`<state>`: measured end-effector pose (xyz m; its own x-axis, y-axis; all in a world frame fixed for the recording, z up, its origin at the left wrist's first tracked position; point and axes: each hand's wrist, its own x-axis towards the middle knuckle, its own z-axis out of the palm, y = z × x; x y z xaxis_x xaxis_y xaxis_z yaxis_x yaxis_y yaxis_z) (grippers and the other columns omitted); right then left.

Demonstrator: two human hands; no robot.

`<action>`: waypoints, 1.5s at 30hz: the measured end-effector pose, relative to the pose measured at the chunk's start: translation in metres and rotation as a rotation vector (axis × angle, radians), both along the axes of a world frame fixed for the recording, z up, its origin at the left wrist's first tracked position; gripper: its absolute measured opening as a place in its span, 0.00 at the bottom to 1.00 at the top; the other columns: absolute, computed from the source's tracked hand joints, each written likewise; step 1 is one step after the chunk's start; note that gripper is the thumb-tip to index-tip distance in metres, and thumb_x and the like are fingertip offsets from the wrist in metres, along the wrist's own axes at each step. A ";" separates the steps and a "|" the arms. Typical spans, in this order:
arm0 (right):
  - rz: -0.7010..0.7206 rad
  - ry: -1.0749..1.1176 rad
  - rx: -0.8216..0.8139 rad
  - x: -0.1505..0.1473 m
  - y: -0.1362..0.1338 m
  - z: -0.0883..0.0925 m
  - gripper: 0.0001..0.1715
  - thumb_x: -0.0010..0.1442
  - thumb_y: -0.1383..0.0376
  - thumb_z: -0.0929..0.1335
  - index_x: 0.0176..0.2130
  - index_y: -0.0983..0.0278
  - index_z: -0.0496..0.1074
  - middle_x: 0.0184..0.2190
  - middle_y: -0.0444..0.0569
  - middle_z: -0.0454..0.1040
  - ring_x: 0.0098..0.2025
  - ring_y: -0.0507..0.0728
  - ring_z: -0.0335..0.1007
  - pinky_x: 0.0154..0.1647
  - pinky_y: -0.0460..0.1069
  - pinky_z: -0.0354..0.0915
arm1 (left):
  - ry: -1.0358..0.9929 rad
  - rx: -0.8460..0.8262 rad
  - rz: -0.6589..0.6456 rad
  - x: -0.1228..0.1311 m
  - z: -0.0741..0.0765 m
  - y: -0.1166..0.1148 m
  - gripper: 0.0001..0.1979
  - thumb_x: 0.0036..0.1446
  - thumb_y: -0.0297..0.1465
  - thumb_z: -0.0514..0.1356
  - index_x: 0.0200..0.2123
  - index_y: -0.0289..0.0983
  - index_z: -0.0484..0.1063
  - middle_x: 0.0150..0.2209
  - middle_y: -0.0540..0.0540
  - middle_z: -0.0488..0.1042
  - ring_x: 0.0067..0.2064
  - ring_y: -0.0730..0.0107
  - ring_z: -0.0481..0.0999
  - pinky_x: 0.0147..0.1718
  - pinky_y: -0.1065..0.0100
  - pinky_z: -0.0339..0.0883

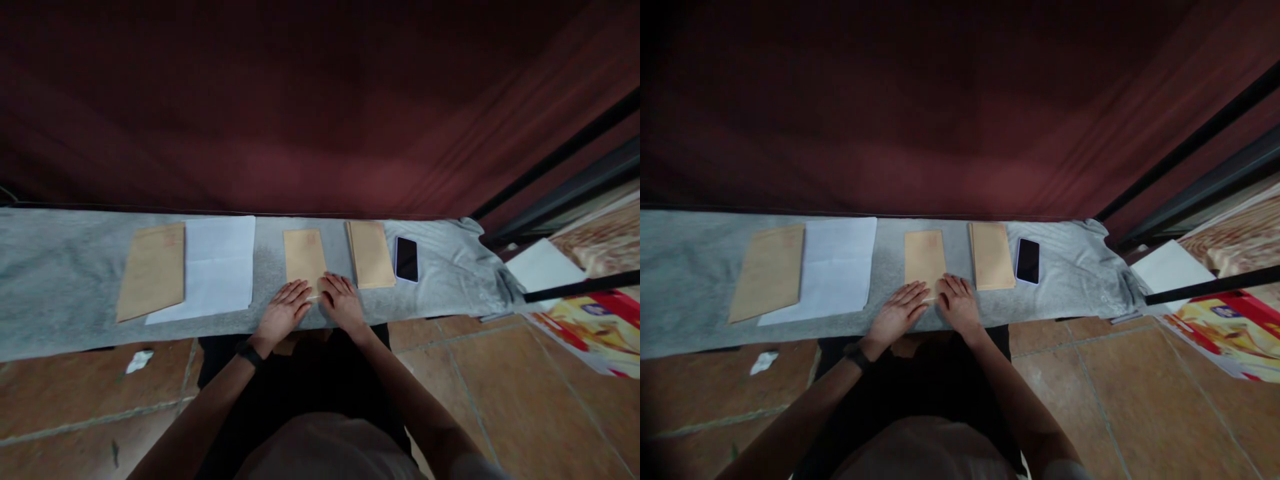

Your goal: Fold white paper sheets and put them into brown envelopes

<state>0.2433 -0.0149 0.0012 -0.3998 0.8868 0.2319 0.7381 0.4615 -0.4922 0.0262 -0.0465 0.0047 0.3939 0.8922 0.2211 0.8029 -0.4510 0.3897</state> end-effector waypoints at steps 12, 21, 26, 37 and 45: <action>0.354 -0.075 -0.100 -0.014 0.033 -0.009 0.26 0.73 0.59 0.62 0.67 0.56 0.65 0.72 0.47 0.57 0.73 0.58 0.52 0.75 0.59 0.48 | -0.023 0.057 0.011 0.000 -0.002 -0.004 0.18 0.71 0.34 0.51 0.56 0.36 0.75 0.61 0.40 0.75 0.65 0.61 0.70 0.67 0.53 0.61; 0.275 -0.335 -0.097 -0.033 0.097 0.000 0.29 0.76 0.54 0.54 0.72 0.55 0.56 0.75 0.43 0.46 0.76 0.58 0.42 0.76 0.58 0.40 | -0.102 0.146 0.014 -0.003 -0.009 -0.003 0.16 0.70 0.33 0.53 0.54 0.40 0.76 0.57 0.43 0.78 0.61 0.61 0.74 0.63 0.51 0.68; 0.118 -0.369 -0.087 -0.045 0.123 0.000 0.31 0.76 0.55 0.53 0.72 0.58 0.54 0.75 0.47 0.46 0.76 0.59 0.42 0.75 0.59 0.40 | -0.097 0.163 0.012 -0.003 -0.009 -0.003 0.15 0.70 0.32 0.54 0.54 0.38 0.76 0.58 0.42 0.77 0.61 0.60 0.74 0.63 0.51 0.69; 0.123 -0.345 -0.062 -0.039 0.113 -0.005 0.37 0.75 0.53 0.53 0.74 0.67 0.48 0.75 0.52 0.46 0.76 0.59 0.41 0.76 0.58 0.40 | -0.086 0.188 0.012 -0.001 -0.008 -0.002 0.15 0.69 0.31 0.54 0.54 0.38 0.76 0.57 0.41 0.78 0.61 0.60 0.75 0.62 0.51 0.69; 0.170 -0.340 -0.053 -0.024 0.072 -0.006 0.36 0.75 0.55 0.53 0.74 0.70 0.48 0.75 0.54 0.44 0.76 0.59 0.40 0.76 0.58 0.41 | -0.078 0.199 0.016 -0.001 -0.007 -0.004 0.15 0.69 0.31 0.55 0.53 0.36 0.76 0.56 0.40 0.78 0.61 0.59 0.75 0.62 0.51 0.69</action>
